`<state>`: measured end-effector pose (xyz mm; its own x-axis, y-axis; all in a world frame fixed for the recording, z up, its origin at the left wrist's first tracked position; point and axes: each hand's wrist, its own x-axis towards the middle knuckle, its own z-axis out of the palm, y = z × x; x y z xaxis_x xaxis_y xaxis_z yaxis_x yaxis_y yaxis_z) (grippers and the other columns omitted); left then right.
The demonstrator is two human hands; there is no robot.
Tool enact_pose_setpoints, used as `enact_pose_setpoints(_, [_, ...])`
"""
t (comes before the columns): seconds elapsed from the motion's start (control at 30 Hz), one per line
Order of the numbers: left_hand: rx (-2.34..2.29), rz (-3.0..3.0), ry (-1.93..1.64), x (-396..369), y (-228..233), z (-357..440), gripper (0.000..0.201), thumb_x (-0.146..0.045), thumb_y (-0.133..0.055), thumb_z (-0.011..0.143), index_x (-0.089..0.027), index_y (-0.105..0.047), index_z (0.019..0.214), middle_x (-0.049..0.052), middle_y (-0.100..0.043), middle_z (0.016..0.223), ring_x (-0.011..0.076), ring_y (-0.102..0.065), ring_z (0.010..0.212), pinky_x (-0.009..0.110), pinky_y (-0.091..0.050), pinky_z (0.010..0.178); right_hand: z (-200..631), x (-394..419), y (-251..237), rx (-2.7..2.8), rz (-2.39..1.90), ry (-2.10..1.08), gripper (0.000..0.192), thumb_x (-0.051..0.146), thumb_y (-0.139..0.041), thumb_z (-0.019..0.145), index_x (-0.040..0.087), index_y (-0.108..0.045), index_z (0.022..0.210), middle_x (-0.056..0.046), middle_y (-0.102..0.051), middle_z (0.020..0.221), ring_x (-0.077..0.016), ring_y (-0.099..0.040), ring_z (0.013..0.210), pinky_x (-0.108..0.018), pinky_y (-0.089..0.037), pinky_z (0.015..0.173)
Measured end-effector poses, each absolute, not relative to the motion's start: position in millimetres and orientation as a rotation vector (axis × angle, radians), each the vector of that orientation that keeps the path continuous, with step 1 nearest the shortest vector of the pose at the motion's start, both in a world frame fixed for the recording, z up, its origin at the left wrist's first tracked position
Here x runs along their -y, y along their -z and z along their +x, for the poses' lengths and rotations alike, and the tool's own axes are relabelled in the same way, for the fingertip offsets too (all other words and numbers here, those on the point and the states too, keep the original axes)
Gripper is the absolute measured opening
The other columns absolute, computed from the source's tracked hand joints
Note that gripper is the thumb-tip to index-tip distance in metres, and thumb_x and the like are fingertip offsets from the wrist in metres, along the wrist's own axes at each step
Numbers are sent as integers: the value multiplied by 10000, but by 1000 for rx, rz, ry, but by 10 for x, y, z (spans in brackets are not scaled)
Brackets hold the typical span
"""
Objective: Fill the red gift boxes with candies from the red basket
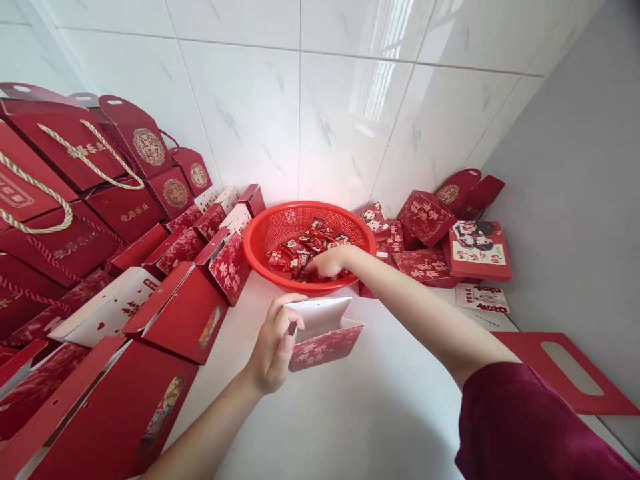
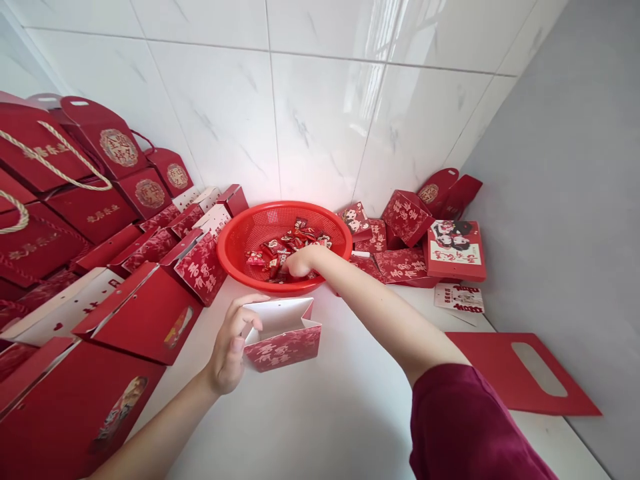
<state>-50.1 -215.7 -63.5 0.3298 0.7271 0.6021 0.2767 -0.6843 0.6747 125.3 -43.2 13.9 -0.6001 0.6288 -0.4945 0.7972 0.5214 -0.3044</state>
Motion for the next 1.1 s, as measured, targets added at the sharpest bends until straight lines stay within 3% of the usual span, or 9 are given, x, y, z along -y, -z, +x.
enact_pose_setpoints(0.07, [-882,2151,-1304,2159,633,-510,409,-510,-218,997,-212,-494,946,125,-454,1324,262,-502,1111,401,-430,883,1224,280,-89,-2469,1319,628,789,74,-610,718,226,-447,1475,-97,-521,1452,-320,-550,1270,-363,-458,1016])
enact_pose_setpoints(0.17, [-864,2132,-1309,2151,639,-514,409,-506,-220,996,-213,-501,949,126,-445,1332,280,-472,1189,412,-426,912,1214,84,15,-2479,1446,525,892,86,-595,754,176,-232,1564,-144,-346,1560,-337,-409,1391,-401,-369,1115])
enact_pose_setpoints(0.27, [-867,2127,-1330,2138,647,-511,414,-505,-222,995,-212,-509,945,127,-459,1312,284,-470,1201,419,-422,923,1205,-2,138,-2457,1421,512,925,160,-642,779,214,-176,1575,-115,-251,1604,-310,-363,1423,-373,-346,1142])
enact_pose_setpoints(0.37, [-870,2141,-1337,2133,649,-510,433,-518,-211,993,-209,-507,927,131,-479,1284,286,-478,1190,420,-423,919,1169,11,230,-2406,1371,483,1070,236,-746,729,304,-92,1574,-82,-43,1648,-344,-205,1481,-459,-293,1166])
enact_pose_setpoints(0.47, [-860,2135,-1336,2136,646,-513,431,-518,-220,994,-207,-510,926,129,-491,1263,276,-497,1158,411,-425,914,1111,52,264,-2343,1327,437,1143,186,-809,647,376,-139,1554,-75,68,1648,-393,-37,1495,-570,-260,1143])
enact_pose_setpoints(0.57, [-857,2138,-1322,2139,645,-519,425,-512,-225,994,-207,-516,936,127,-488,1273,275,-497,1158,412,-426,922,1070,71,250,-2315,1291,406,1207,113,-841,567,385,-184,1543,-90,102,1644,-408,-6,1492,-571,-291,1122])
enact_pose_setpoints(0.67, [-870,2143,-1301,2140,644,-524,429,-510,-227,991,-204,-524,939,136,-484,1287,288,-492,1175,427,-426,933,1060,73,212,-2346,1284,367,1205,25,-814,539,342,-232,1545,-132,-6,1647,-427,-153,1473,-518,-353,1104])
enact_pose_setpoints(0.83, [-874,2146,-1292,2150,635,-513,419,-493,-226,996,-202,-524,945,144,-490,1276,298,-477,1220,440,-422,948,1079,89,167,-2449,1254,368,1042,40,-799,576,271,-381,1502,-144,-467,1480,-333,-519,1291,-349,-459,1018])
enact_pose_setpoints(1.1, [-891,2145,-1292,2147,643,-500,431,-492,-214,994,-195,-521,938,159,-472,1312,301,-471,1227,449,-452,936,1142,89,185,-2488,1313,370,703,218,-831,636,192,-613,1304,-109,-674,1226,-278,-656,1074,-270,-504,842])
